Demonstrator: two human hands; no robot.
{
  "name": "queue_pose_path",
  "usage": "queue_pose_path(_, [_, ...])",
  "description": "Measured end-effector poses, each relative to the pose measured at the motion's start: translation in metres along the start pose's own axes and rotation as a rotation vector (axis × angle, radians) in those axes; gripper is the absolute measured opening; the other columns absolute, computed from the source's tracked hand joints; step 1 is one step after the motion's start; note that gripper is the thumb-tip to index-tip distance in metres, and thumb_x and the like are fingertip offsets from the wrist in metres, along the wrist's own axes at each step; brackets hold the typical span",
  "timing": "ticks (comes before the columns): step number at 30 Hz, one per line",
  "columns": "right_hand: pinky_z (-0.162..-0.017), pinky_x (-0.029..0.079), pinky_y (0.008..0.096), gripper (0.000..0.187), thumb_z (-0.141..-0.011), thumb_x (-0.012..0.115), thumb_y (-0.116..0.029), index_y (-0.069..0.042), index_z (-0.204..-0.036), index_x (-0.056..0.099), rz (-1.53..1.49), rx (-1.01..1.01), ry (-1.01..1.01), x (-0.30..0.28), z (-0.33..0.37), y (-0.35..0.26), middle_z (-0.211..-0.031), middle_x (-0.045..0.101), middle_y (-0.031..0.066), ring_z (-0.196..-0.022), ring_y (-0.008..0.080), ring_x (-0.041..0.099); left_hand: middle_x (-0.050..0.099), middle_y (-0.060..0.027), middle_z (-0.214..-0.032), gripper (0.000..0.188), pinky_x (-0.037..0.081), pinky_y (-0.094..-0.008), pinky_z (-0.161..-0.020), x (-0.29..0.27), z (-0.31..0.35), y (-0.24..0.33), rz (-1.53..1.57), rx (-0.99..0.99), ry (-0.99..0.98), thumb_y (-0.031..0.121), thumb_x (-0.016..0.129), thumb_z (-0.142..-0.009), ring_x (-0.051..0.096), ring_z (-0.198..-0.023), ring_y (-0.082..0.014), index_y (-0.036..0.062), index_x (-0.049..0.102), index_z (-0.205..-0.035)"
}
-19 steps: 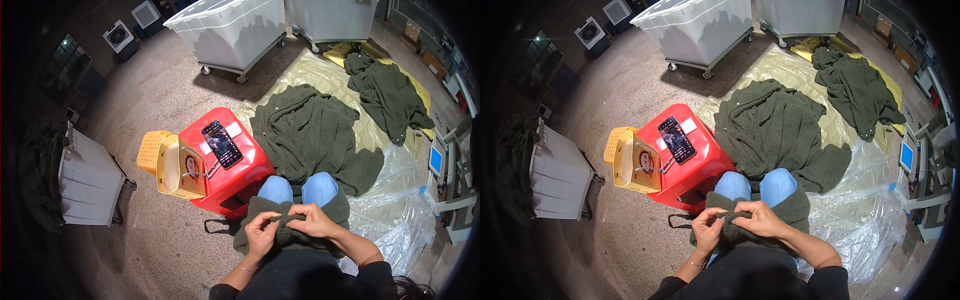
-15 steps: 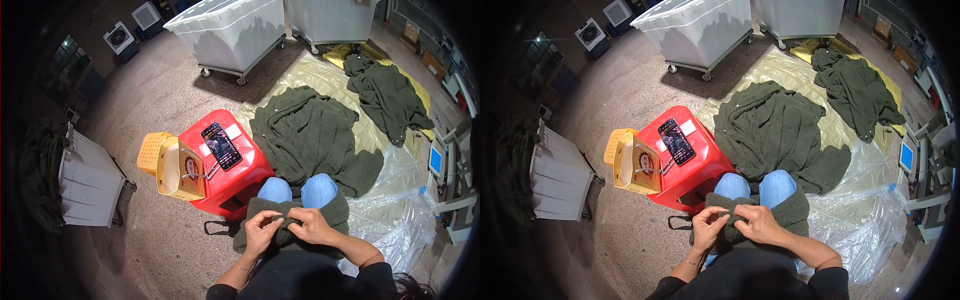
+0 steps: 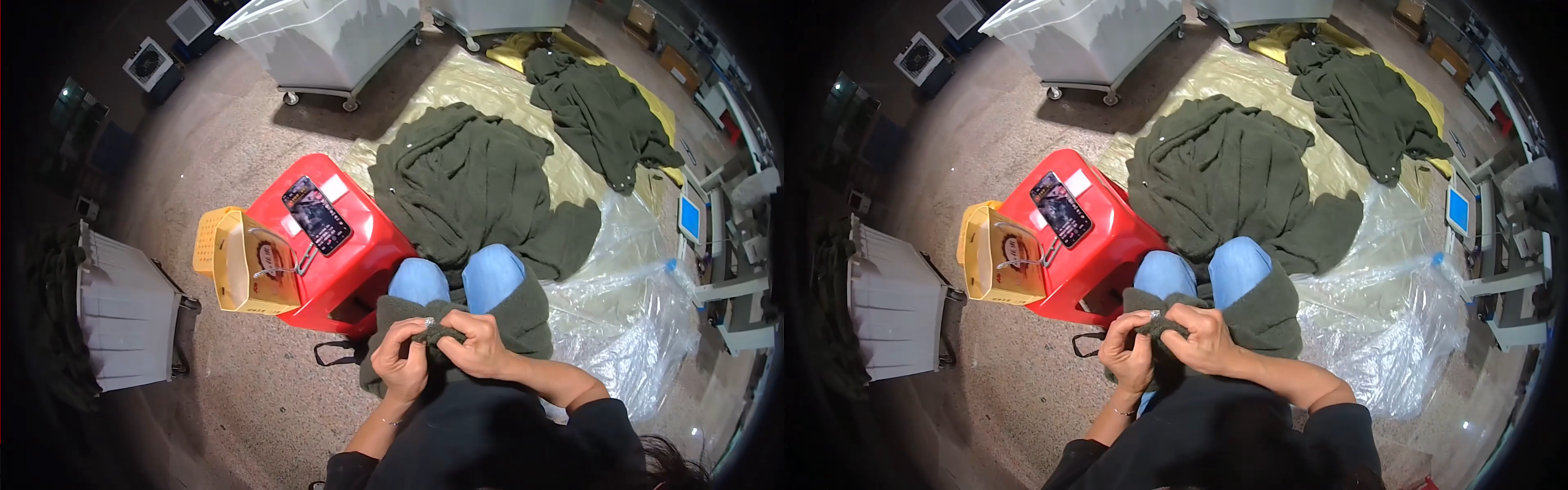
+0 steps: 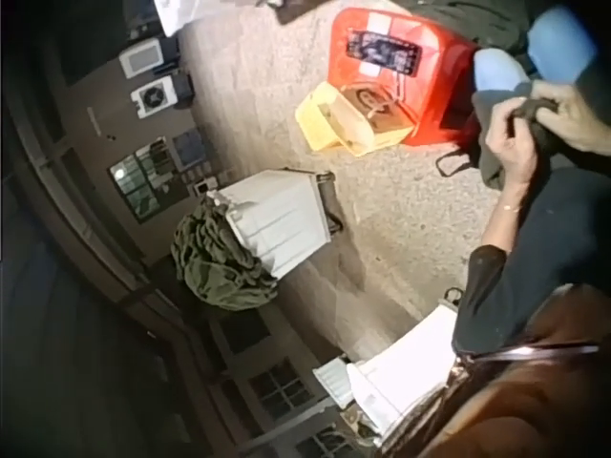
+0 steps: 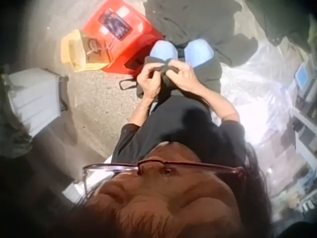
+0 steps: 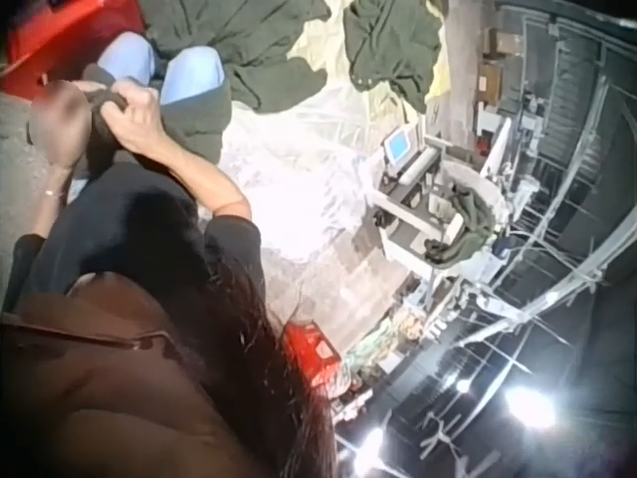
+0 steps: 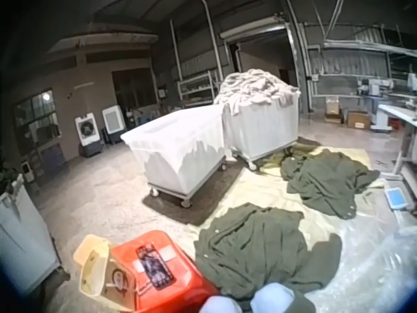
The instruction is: Inspecting green textile garments for quality control, checking seams and material integrity.
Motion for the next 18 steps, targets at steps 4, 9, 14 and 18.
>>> queue_pose_path(4, [-0.054, 0.049, 0.0393, 0.016, -0.071, 0.062, -0.001, 0.001, -0.086, 0.057, 0.136, -0.194, -0.031, -0.002, 0.002, -0.003, -0.076, 0.060, 0.0135, -0.063, 0.0329, 0.061, 0.067, -0.0141, -0.090, 0.013, 0.051, -0.0296, -0.080, -0.001, 0.004, -0.007, 0.090, -0.062, 0.000, -0.013, 0.057, -0.079, 0.064, -0.086, -0.0198, -0.0039, 0.061, -0.088])
queue_pose_path(9, [-0.052, 0.047, 0.0381, 0.017, -0.068, 0.063, 0.000, 0.001, -0.083, 0.057, 0.100, -0.234, -0.101, -0.007, -0.006, -0.007, -0.070, 0.057, 0.0136, -0.061, 0.0323, 0.060, 0.068, -0.0147, -0.090, 0.019, 0.051, -0.0301, -0.078, -0.001, -0.003, -0.005, 0.037, 0.010, -0.138, -0.016, 0.054, -0.076, 0.065, -0.084, -0.0216, -0.0037, 0.061, -0.088])
queue_pose_path(14, [-0.048, 0.043, 0.0360, 0.021, -0.061, 0.069, -0.005, -0.003, -0.077, 0.055, 0.362, -0.392, 0.160, -0.002, 0.009, -0.008, -0.063, 0.048, 0.0099, -0.054, 0.0280, 0.054, 0.067, -0.0144, -0.092, 0.021, 0.050, -0.0287, -0.077, 0.005, 0.010, 0.001, -0.065, -0.011, -0.084, -0.014, 0.055, -0.078, 0.064, -0.085, -0.0194, -0.0027, 0.064, -0.093])
queue_pose_path(18, [-0.049, 0.044, 0.0341, 0.030, -0.060, 0.070, -0.007, -0.002, -0.087, 0.060, 0.427, -0.482, 0.245, -0.001, 0.009, -0.003, -0.067, 0.047, 0.0084, -0.054, 0.0251, 0.054, 0.065, -0.0117, -0.098, 0.029, 0.046, -0.0268, -0.084, 0.010, 0.004, -0.018, 0.006, -0.187, -0.256, -0.003, 0.057, -0.084, 0.060, -0.092, -0.0169, 0.0001, 0.064, -0.112])
Point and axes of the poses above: each hand's wrist, its own z-axis away from the middle knuckle, its own x-axis out of the palm, y = z × x, the point moved 5 cm from there along -z, towards the middle knuckle
